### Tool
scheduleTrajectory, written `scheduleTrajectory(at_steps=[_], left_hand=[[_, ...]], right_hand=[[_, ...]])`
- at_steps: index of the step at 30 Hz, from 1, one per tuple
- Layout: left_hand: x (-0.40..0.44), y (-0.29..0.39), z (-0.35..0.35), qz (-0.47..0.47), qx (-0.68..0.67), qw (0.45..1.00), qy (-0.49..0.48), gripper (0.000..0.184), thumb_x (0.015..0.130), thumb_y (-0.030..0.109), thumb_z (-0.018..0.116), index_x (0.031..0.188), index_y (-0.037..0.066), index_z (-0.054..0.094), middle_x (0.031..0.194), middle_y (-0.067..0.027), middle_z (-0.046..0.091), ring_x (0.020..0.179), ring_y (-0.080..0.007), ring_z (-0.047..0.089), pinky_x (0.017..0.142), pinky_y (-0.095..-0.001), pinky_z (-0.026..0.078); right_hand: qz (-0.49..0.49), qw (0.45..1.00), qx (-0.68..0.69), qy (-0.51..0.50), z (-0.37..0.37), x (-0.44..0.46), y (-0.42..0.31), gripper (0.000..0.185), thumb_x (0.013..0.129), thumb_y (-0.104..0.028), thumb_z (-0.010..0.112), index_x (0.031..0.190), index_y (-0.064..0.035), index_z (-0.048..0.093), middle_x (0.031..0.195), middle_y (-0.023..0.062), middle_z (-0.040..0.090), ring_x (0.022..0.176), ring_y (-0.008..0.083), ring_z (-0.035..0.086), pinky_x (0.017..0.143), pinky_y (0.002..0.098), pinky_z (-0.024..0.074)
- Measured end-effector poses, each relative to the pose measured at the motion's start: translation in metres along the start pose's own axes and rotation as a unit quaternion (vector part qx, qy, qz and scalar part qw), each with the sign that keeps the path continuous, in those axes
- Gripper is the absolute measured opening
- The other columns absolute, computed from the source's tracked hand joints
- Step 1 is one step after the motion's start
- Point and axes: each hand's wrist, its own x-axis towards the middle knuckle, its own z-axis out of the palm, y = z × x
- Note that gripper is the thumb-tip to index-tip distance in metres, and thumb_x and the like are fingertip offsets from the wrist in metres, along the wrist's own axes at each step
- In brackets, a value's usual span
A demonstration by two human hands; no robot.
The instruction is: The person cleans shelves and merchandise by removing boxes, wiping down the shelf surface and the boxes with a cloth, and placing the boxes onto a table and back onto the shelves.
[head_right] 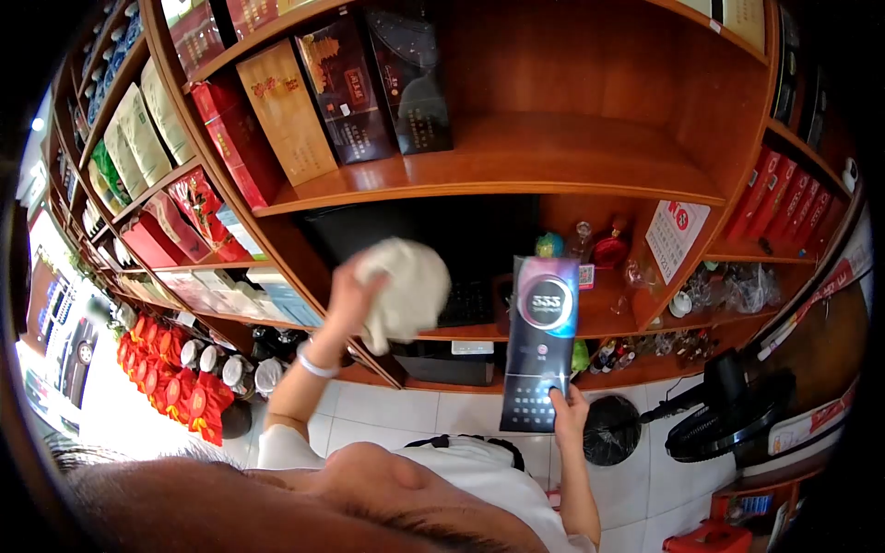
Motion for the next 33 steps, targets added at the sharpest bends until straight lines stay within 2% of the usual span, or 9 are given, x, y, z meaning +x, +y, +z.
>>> scheduleTrajectory(at_steps=[4,7,19,22,24,27,28,31,33], left_hand=[[0.078,0.044,-0.067,0.338,0.461,0.780,0.252,0.040,0.069,0.009,0.064,0.108,0.004,0.056,0.092,-0.0165,0.061,0.082,-0.0318,0.059,0.072,-0.0371,0.048],[0.125,0.033,-0.081,0.119,0.624,0.750,0.184,0.034,0.072,0.017,0.061,0.105,0.009,0.057,0.090,-0.0157,0.062,0.083,-0.0340,0.057,0.071,-0.0427,0.047],[0.217,0.076,0.174,0.245,0.543,0.785,-0.167,0.026,0.072,0.009,0.053,0.097,0.004,0.058,0.081,-0.0193,0.062,0.085,-0.0339,0.059,0.076,-0.0418,0.048],[0.280,0.072,0.188,0.396,0.489,0.776,-0.044,0.017,0.079,0.017,0.046,0.083,0.005,0.057,0.087,-0.0195,0.058,0.084,-0.0353,0.056,0.072,-0.0471,0.044],[0.339,0.046,0.194,0.311,0.458,0.825,-0.116,0.022,0.084,0.019,0.040,0.085,0.004,0.056,0.090,-0.0211,0.058,0.086,-0.0388,0.055,0.073,-0.0479,0.041],[0.352,0.032,0.223,0.213,0.666,0.681,-0.217,0.022,0.072,0.006,0.055,0.093,0.001,0.064,0.100,-0.0221,0.058,0.090,-0.0348,0.058,0.074,-0.0407,0.046],[0.355,0.029,0.243,0.114,0.613,0.757,-0.197,0.033,0.075,0.009,0.051,0.106,0.002,0.058,0.110,-0.0209,0.055,0.097,-0.0363,0.056,0.081,-0.0426,0.045],[0.379,0.025,0.312,0.126,0.583,0.773,-0.216,0.031,0.076,0.007,0.049,0.104,0.002,0.059,0.109,-0.0207,0.056,0.099,-0.0355,0.055,0.082,-0.0430,0.045],[0.380,0.032,0.370,0.288,0.495,0.789,-0.222,0.017,0.072,0.007,0.052,0.085,-0.001,0.061,0.091,-0.0246,0.058,0.083,-0.0374,0.058,0.068,-0.0435,0.046]], right_hand=[[-0.007,1.000,-0.014,0.026,-0.025,-0.013,0.006,0.021,0.079,-0.008,0.060,0.094,0.0065,0.057,0.080,0.0049,0.061,0.065,0.0079,0.055,0.061,0.0211,0.0441],[-0.009,0.999,-0.002,0.030,-0.027,-0.021,0.017,0.020,0.079,-0.008,0.061,0.093,0.0057,0.057,0.081,0.0061,0.062,0.065,0.0084,0.056,0.060,0.0209,0.0448],[0.005,0.997,0.008,0.071,-0.025,-0.046,0.026,0.022,0.076,-0.008,0.065,0.094,0.0042,0.057,0.080,0.0059,0.062,0.066,0.0086,0.057,0.060,0.0209,0.0465],[0.021,0.993,0.008,0.115,-0.035,-0.063,0.023,0.021,0.076,-0.007,0.065,0.093,0.0036,0.057,0.079,0.0055,0.062,0.067,0.0080,0.057,0.061,0.0202,0.0460],[-0.006,0.988,0.031,0.149,-0.044,-0.075,0.025,0.021,0.076,-0.005,0.064,0.094,0.0039,0.056,0.080,0.0059,0.062,0.066,0.0078,0.056,0.059,0.0199,0.0446],[0.011,0.971,0.082,0.226,-0.053,-0.095,0.011,0.022,0.076,-0.005,0.064,0.095,0.0044,0.055,0.080,0.0063,0.062,0.066,0.0080,0.056,0.058,0.0200,0.0442],[-0.009,0.968,0.054,0.244,-0.062,-0.101,0.032,0.023,0.076,-0.005,0.064,0.096,0.0048,0.055,0.080,0.0063,0.062,0.066,0.0082,0.056,0.057,0.0201,0.0444],[-0.017,0.955,0.021,0.296,-0.070,-0.120,0.039,0.024,0.076,-0.004,0.064,0.096,0.0055,0.055,0.079,0.0064,0.062,0.065,0.0085,0.056,0.056,0.0203,0.0446],[-0.010,0.946,0.017,0.323,-0.071,-0.129,0.039,0.024,0.075,-0.004,0.064,0.095,0.0058,0.055,0.079,0.0065,0.063,0.064,0.0087,0.057,0.056,0.0203,0.0445]])
